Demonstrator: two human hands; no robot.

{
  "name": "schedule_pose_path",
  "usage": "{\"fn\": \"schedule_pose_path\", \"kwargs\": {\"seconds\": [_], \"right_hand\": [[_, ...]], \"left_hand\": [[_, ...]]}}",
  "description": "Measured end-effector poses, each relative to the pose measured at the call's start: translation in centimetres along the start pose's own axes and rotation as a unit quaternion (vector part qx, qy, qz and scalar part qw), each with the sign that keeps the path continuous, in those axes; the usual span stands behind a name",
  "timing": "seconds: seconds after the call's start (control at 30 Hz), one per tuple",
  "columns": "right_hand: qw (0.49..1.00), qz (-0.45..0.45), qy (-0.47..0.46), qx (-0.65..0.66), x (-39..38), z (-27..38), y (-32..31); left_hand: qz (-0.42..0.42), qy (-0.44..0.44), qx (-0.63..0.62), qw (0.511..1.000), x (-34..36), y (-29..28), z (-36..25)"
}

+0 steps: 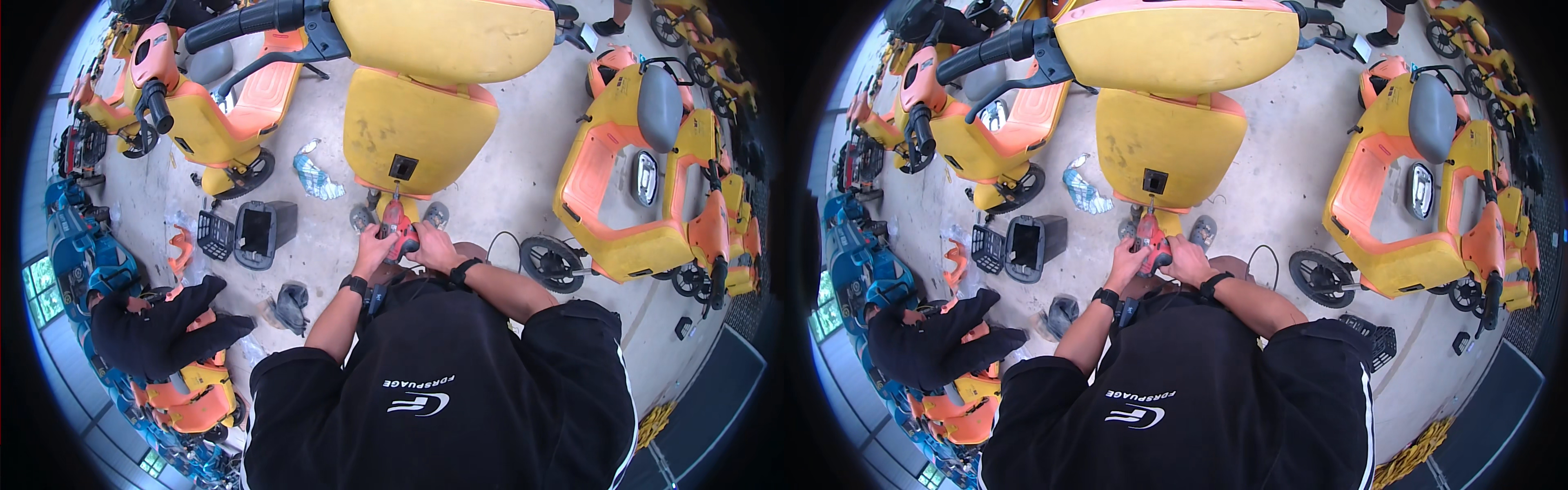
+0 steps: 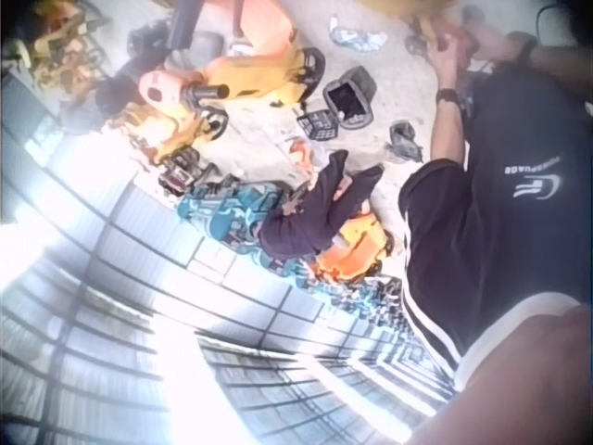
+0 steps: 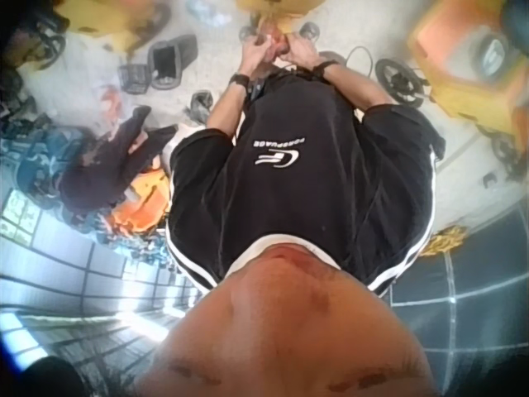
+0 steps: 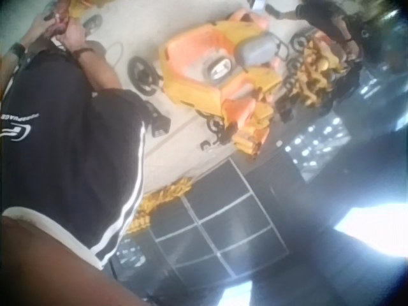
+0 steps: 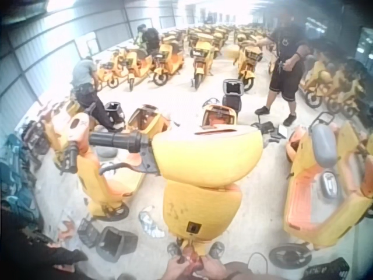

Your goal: The person unpackages components from a small bin and then uses a power drill to secure several panels and structural pieces onto various electric scooters.

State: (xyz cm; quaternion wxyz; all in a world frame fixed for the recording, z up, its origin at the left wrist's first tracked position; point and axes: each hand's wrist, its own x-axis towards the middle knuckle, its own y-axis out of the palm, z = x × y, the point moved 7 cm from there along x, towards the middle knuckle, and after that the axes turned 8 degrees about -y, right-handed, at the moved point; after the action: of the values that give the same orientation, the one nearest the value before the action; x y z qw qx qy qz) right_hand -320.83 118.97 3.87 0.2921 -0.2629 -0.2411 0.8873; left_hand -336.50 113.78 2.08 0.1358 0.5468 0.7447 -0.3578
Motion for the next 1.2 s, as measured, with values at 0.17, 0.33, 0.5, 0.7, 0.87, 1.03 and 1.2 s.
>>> {"fn": "schedule_pose_path", "kwargs": {"seconds": [0.17,0.33,0.5,0.7,0.87,1.03,1.2], "right_hand": [[1.000,0.004,-0.001,-0.003,0.1,0.2,-0.3],[1.000,-0.019,-0.016,0.018,0.5,0.5,-0.1],[1.000,0.004,0.018,0.022,0.7,-0.3,0.9],[0.999,-0.017,0.003,0.036,0.3,-0.8,1.0],[0.993,-0.087,-0.057,0.051,0.4,-0.1,1.2],[0.995,-0.077,-0.030,0.059,0.5,-0.4,1.9],[0.992,-0.089,-0.013,0.084,0.5,-0.2,1.8]], "left_hand": [[0.002,-0.018,0.021,1.000,0.2,0.1,0.4],[-0.021,0.016,0.037,0.999,0.5,-0.9,-0.4],[0.003,0.025,0.056,0.998,0.5,-0.8,-0.9],[-0.011,0.039,0.059,0.997,0.3,-0.5,-1.1],[-0.019,0.031,0.085,0.996,0.7,-1.3,-1.3],[0.013,0.037,0.084,0.996,1.0,-1.3,-1.5],[0.013,0.056,0.120,0.991,1.3,-1.4,-1.9]]}}
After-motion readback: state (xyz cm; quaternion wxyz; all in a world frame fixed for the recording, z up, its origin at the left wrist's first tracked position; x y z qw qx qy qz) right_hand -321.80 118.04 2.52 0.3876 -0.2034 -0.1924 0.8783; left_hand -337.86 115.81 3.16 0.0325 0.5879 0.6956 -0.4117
